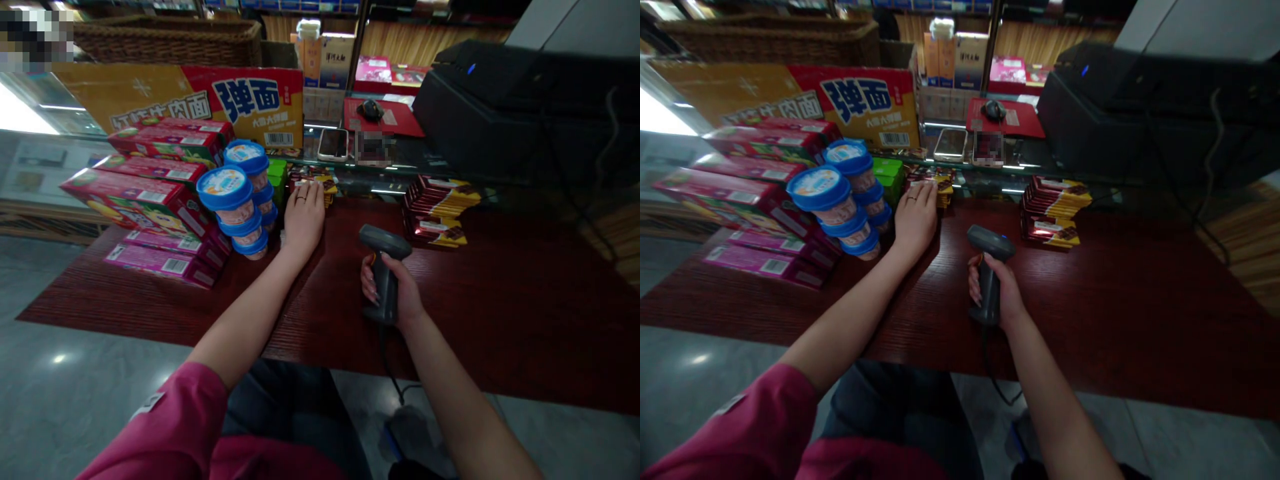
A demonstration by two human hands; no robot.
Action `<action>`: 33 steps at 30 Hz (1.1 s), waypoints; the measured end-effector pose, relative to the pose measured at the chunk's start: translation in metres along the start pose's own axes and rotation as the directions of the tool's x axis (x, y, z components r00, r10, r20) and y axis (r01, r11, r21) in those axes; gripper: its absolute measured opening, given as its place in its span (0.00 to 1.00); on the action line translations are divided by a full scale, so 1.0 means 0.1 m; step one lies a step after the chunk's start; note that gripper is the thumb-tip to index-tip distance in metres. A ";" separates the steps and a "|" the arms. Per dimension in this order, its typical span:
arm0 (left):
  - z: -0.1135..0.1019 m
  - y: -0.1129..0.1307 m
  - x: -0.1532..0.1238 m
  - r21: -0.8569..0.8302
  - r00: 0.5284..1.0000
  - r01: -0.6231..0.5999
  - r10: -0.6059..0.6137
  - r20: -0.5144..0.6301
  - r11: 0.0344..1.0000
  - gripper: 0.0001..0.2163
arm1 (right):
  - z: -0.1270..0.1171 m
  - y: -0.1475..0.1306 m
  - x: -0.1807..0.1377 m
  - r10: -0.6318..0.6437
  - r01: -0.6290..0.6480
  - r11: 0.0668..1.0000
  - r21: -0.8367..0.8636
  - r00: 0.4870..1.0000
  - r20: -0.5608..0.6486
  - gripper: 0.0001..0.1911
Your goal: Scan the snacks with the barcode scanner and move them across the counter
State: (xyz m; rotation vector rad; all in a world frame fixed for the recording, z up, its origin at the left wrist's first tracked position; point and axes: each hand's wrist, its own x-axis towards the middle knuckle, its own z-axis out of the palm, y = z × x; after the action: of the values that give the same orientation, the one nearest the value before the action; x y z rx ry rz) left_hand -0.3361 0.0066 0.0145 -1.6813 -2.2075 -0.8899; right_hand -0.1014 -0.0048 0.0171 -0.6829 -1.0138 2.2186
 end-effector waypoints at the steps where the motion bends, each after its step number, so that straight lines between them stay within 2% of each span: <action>1: 0.01 0.02 0.00 0.009 1.000 0.014 -0.014 0.022 1.000 0.26 | 0.00 0.00 0.00 -0.001 0.001 1.000 0.008 1.000 0.002 0.16; 5: 0.09 -0.08 0.06 0.000 0.998 0.010 -0.010 0.064 1.000 0.32 | -0.01 0.01 0.01 0.000 -0.001 1.000 0.025 1.000 0.017 0.15; 9: 0.18 -0.26 0.10 -0.049 0.997 -0.061 0.062 0.036 0.997 0.34 | -0.01 -0.01 0.01 0.006 -0.006 1.000 0.021 1.000 0.022 0.17; 12: 0.16 -0.26 0.07 -0.063 0.997 -0.071 0.072 0.000 0.995 0.34 | 0.01 -0.01 0.01 0.000 0.000 1.000 0.023 1.000 0.003 0.17; 15: 0.15 -0.04 -0.02 -0.088 0.991 -0.137 0.136 -0.017 0.987 0.32 | 0.02 -0.01 0.00 -0.052 0.054 0.998 0.035 0.997 -0.050 0.17; 18: 0.23 0.35 -0.15 -0.146 0.952 -0.290 0.301 0.059 0.946 0.30 | -0.05 -0.04 -0.04 -0.128 0.135 0.990 0.046 0.982 -0.136 0.17; 21: 0.40 0.81 -0.23 -0.238 0.883 -0.417 0.453 0.124 0.877 0.30 | -0.22 -0.14 -0.15 -0.188 0.201 0.979 0.043 0.960 -0.208 0.17; 25: 0.65 1.30 -0.18 -0.314 0.844 -0.458 0.517 0.139 0.832 0.34 | -0.55 -0.31 -0.40 -0.245 0.266 0.963 0.041 0.931 -0.271 0.16; 29: 0.80 1.50 -0.05 -0.319 0.814 -0.459 0.537 0.222 0.829 0.35 | -0.83 -0.45 -0.57 -0.296 0.325 0.944 0.051 0.907 -0.300 0.14; 33: 0.85 1.49 0.01 -0.311 0.828 -0.430 0.507 0.238 0.848 0.28 | -0.93 -0.49 -0.60 -0.326 0.356 0.932 0.070 0.905 -0.273 0.15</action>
State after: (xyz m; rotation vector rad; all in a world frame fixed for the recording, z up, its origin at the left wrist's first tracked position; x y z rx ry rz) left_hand -0.1826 0.0811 -0.0039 -2.4962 -1.7429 -0.8263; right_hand 0.0159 0.0244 0.0140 -0.6626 -0.7940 1.8137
